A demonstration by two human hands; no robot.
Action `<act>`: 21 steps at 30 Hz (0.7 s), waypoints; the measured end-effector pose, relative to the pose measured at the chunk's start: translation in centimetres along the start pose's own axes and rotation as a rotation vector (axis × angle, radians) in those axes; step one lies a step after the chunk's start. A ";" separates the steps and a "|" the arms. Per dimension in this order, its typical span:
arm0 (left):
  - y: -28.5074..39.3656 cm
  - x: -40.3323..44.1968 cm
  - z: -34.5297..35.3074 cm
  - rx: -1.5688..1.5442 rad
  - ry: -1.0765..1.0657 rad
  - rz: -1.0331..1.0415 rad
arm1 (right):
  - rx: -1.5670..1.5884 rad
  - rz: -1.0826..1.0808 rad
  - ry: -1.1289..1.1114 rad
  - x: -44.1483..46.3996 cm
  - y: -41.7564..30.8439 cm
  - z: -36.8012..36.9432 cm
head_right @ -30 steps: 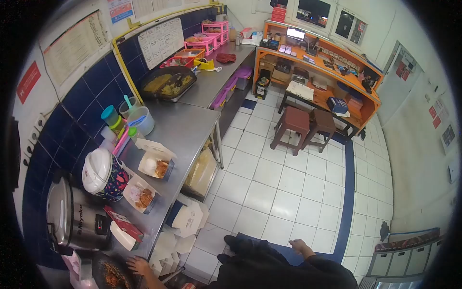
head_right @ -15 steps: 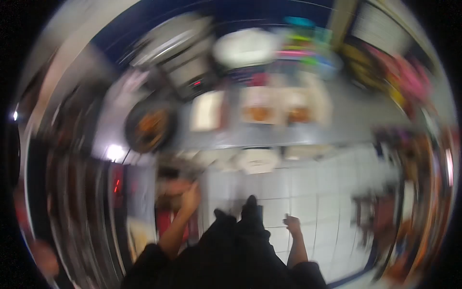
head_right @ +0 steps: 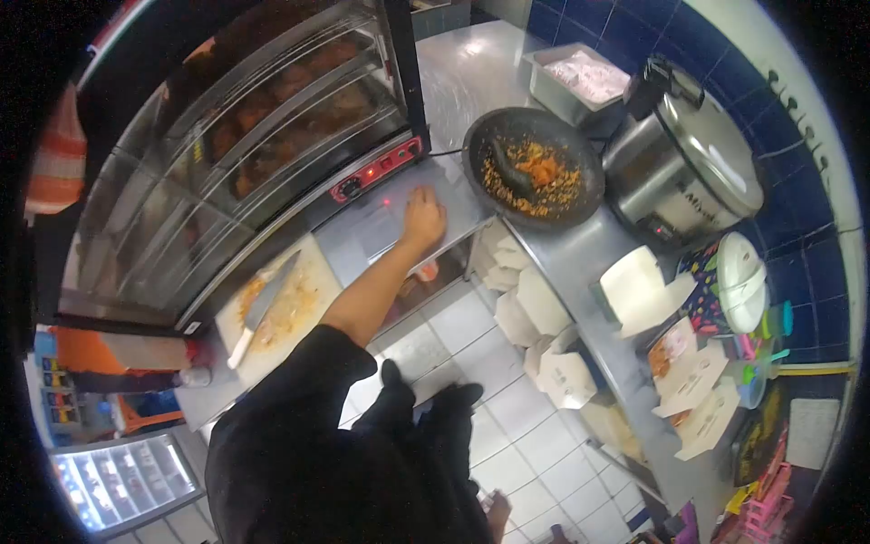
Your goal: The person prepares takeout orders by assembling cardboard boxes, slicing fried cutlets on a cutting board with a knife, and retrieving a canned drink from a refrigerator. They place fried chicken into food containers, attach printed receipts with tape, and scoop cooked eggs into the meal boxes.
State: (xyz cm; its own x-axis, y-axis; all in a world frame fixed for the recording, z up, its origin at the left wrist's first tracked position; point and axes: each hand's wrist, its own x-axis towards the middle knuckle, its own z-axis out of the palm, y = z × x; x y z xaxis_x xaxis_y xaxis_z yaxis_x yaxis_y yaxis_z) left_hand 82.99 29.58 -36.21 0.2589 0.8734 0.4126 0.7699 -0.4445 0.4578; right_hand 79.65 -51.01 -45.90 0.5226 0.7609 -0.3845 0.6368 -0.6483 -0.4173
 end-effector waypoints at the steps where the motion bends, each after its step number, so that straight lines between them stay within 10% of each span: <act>1: -0.3 1.6 1.8 0.173 0.117 -0.061 | 0.340 0.207 -0.081 -1.2 -0.6 0.4; 4: 3.5 2.5 -2.6 0.027 -0.482 0.338 | 0.086 0.287 -0.355 -2.7 -3.7 -1.0; 6: 4.8 -2.8 -1.0 -0.389 -0.753 0.980 | 0.138 0.299 -0.339 -1.6 -4.8 -1.2; 7: 5.8 -5.7 -4.2 -0.512 -1.060 0.630 | 0.184 0.321 -0.324 -0.4 -5.3 -1.3; 10: 4.2 -9.3 -13.0 -0.573 -0.871 0.637 | 0.468 0.526 -0.264 2.4 -6.3 -1.8; 13: -2.7 -10.1 -15.4 -0.262 -0.153 0.025 | 0.588 0.596 -0.222 4.9 -8.1 -2.7; 19: -11.0 -5.2 -17.0 0.127 -0.552 -0.422 | -0.190 -0.032 -0.283 6.2 -7.4 -0.3; 21: -11.5 -5.9 -17.1 0.118 -0.599 -0.378 | 0.283 0.233 -0.160 7.1 -8.1 -0.2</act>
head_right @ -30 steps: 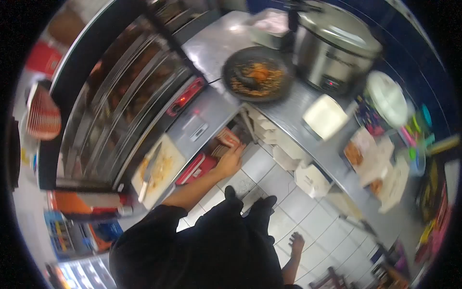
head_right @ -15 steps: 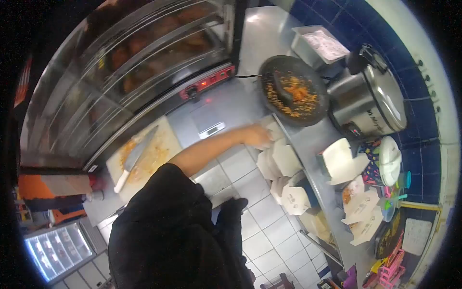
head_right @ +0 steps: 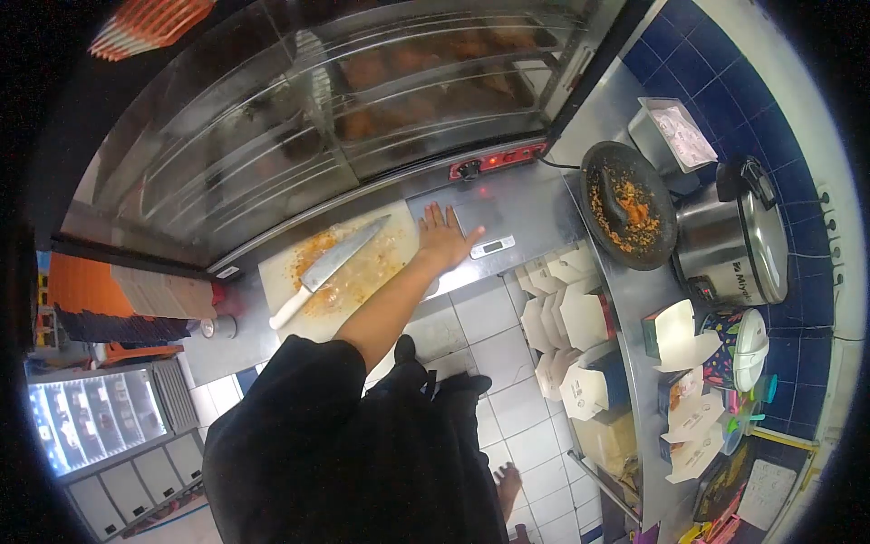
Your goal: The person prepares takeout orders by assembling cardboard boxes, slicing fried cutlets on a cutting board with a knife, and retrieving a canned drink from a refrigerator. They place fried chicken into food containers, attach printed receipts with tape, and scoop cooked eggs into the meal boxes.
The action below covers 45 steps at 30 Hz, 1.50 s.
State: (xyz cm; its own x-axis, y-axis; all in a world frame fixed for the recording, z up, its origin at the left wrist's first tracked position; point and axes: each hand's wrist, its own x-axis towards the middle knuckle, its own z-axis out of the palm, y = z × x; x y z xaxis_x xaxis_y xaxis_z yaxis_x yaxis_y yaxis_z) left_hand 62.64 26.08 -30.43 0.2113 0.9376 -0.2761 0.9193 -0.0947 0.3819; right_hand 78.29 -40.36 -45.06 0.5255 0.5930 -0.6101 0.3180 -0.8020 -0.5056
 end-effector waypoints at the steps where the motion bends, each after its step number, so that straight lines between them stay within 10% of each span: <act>1: -0.3 -0.3 0.4 0.017 -0.048 0.045 | 0.567 0.175 0.182 -0.1 -2.4 -0.4; 3: -0.8 -0.4 0.9 0.031 -0.034 0.075 | 0.718 0.474 0.199 0.2 -9.7 -2.7; 7: -0.8 -2.3 3.5 0.006 -0.006 0.067 | 0.460 0.112 0.055 0.2 -7.2 -0.9; 12: 3.2 -18.3 -1.2 -0.053 -1.015 0.430 | -0.665 -0.384 -0.248 5.6 -2.7 -0.6; 14: 3.9 -15.4 -2.6 -0.024 -0.885 0.361 | -0.716 -0.477 -0.295 7.7 -1.5 -0.8; 18: 1.3 -3.2 0.2 -0.065 0.101 0.035 | -0.633 -0.598 -0.271 12.9 -0.5 -3.2; 22: 0.8 1.8 2.6 -0.272 0.151 -0.140 | 0.443 0.176 -0.145 16.3 -7.7 -9.1; 27: 2.2 -0.3 6.0 -0.306 0.258 -0.300 | 0.275 0.065 -0.122 19.9 -13.5 -14.0; 32: 7.8 -18.3 -2.1 -1.094 -0.879 -0.424 | -0.145 -0.520 -0.134 19.1 -29.8 -17.0; 34: 5.4 -19.5 3.3 -1.048 -0.876 -0.549 | 0.151 -0.651 -0.129 13.9 -40.9 -15.5; 37: 3.4 -18.5 5.7 -1.907 -0.791 -0.689 | 0.127 -1.430 0.022 10.1 -48.6 -9.5; 38: 4.5 -19.0 1.9 -1.789 -0.379 -0.568 | 0.130 -1.440 0.018 10.7 -49.9 -8.2; 39: 6.2 -19.6 -4.1 -1.627 0.005 -0.443 | 0.089 -1.307 -0.130 12.0 -50.5 -6.3; 41: 2.5 -22.7 -13.5 -1.676 0.031 0.089 | 0.002 -1.027 -0.405 15.6 -51.1 -2.2; 45: -7.5 -25.3 -16.5 -1.124 0.530 -0.082 | 0.090 -0.553 -0.454 15.4 -58.9 2.5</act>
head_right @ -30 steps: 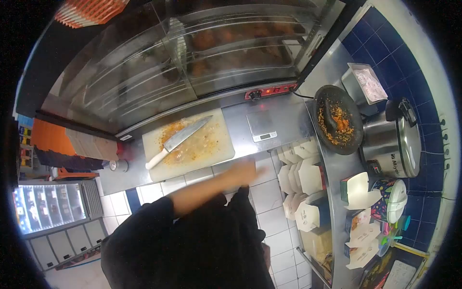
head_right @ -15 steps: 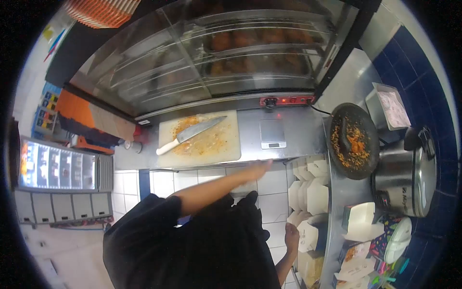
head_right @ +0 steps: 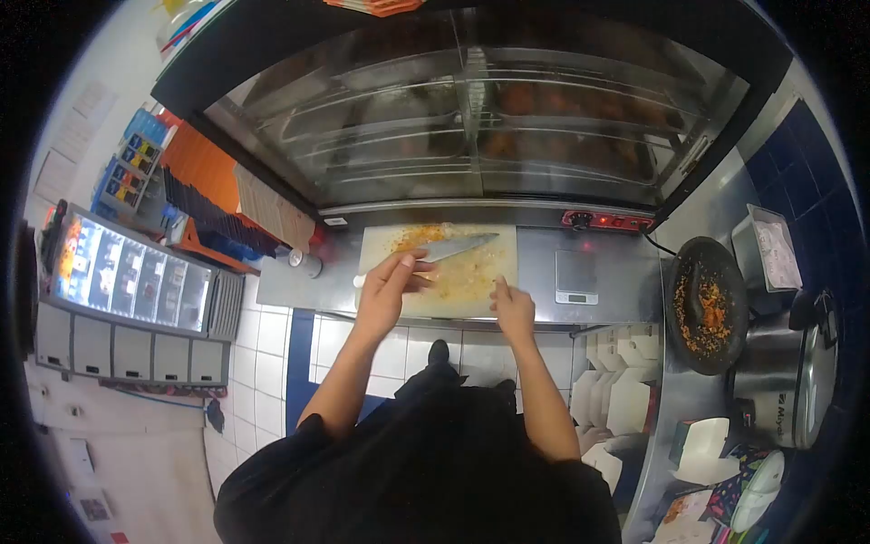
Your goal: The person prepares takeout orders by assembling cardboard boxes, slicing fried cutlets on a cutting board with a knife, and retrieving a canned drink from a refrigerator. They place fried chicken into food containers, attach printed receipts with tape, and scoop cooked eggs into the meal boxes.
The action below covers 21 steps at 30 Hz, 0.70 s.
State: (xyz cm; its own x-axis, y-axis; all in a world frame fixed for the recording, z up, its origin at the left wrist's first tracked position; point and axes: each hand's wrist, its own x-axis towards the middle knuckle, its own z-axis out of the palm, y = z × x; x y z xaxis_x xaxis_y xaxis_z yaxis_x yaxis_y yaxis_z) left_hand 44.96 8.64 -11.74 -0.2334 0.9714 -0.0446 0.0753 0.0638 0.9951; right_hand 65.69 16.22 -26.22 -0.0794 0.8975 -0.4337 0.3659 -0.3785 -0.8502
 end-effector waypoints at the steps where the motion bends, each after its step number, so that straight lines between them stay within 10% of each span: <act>1: -2.3 0.7 -2.0 0.393 0.132 0.076 | 0.008 -0.002 0.019 2.2 -1.1 1.1; 6: -16.9 4.7 -12.4 1.407 0.116 0.293 | -0.400 -0.028 0.095 10.4 -0.5 7.0; 15: -21.0 7.1 -17.2 1.058 -0.101 0.382 | 0.496 -0.359 0.131 4.6 -5.8 7.2; 21: -17.3 6.8 -15.6 0.961 0.095 0.548 | 0.396 -0.534 0.303 -5.9 -10.3 7.5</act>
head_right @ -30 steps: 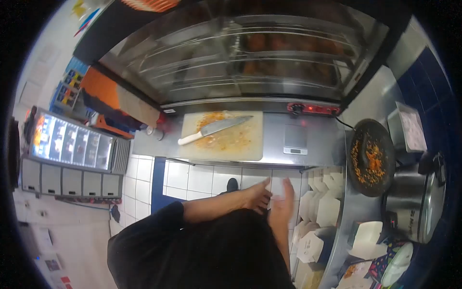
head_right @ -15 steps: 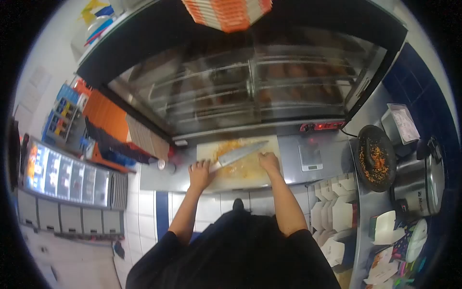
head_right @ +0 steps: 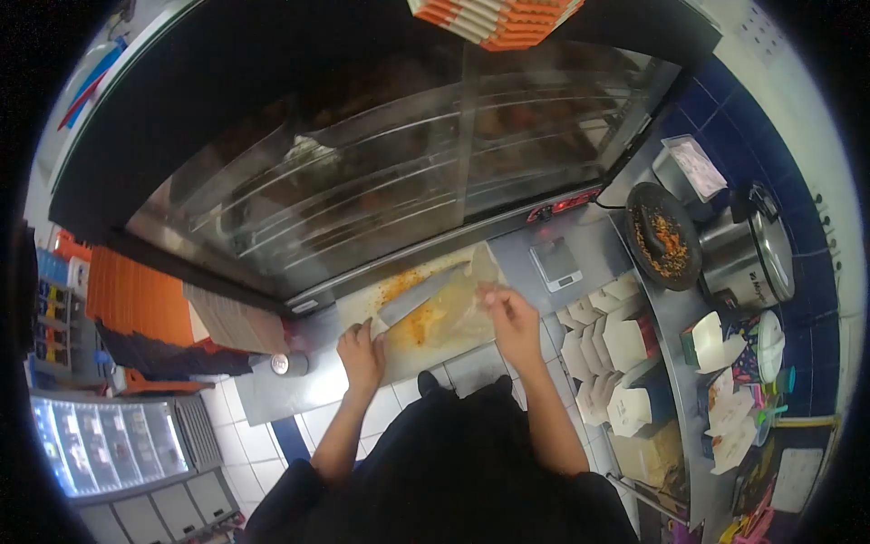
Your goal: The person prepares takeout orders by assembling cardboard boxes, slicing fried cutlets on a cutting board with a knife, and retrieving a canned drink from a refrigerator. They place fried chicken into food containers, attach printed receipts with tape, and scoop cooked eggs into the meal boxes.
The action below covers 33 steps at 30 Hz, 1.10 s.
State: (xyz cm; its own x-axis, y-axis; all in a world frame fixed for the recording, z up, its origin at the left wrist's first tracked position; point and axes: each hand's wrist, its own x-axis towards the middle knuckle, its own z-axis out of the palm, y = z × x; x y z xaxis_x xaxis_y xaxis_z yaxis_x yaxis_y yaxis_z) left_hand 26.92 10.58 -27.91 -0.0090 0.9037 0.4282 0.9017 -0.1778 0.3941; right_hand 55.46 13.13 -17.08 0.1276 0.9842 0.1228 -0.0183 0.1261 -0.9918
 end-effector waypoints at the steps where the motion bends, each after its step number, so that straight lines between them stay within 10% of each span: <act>1: 2.3 0.9 -1.3 -0.155 0.035 0.005 | -0.007 -0.009 0.020 -0.9 0.0 0.4; 4: 10.6 3.1 -5.1 -0.634 -0.060 0.057 | -0.039 0.015 -0.022 -4.1 0.0 2.8; 6: 13.9 4.3 -5.4 -0.926 -0.130 -0.096 | 0.555 0.249 -0.006 -5.6 -0.4 4.9; 18: 17.5 4.3 -3.8 -0.613 -0.200 0.222 | 1.232 0.654 0.053 0.6 2.1 1.7; 22: 20.4 5.2 -1.5 -0.673 -0.218 0.089 | 0.877 0.665 0.016 2.9 3.3 0.2; 29: 29.2 7.8 1.6 -0.839 -0.426 0.207 | 0.735 0.476 -0.092 9.8 1.3 -9.7; 32: 32.4 9.3 2.4 -0.819 -0.447 0.190 | 0.314 0.005 0.199 17.8 -1.2 -17.7; 33: 33.3 9.8 2.7 -0.816 -0.396 0.123 | 0.655 -0.163 0.322 22.3 1.3 -20.0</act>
State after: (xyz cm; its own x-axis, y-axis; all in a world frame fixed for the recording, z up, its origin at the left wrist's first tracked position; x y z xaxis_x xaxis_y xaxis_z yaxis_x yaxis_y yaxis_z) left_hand 58.00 14.53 -12.76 0.3521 0.9007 0.2544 0.2997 -0.3660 0.8810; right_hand 78.15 32.75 -16.28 0.4615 0.8742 0.1510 -0.5482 0.4148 -0.7262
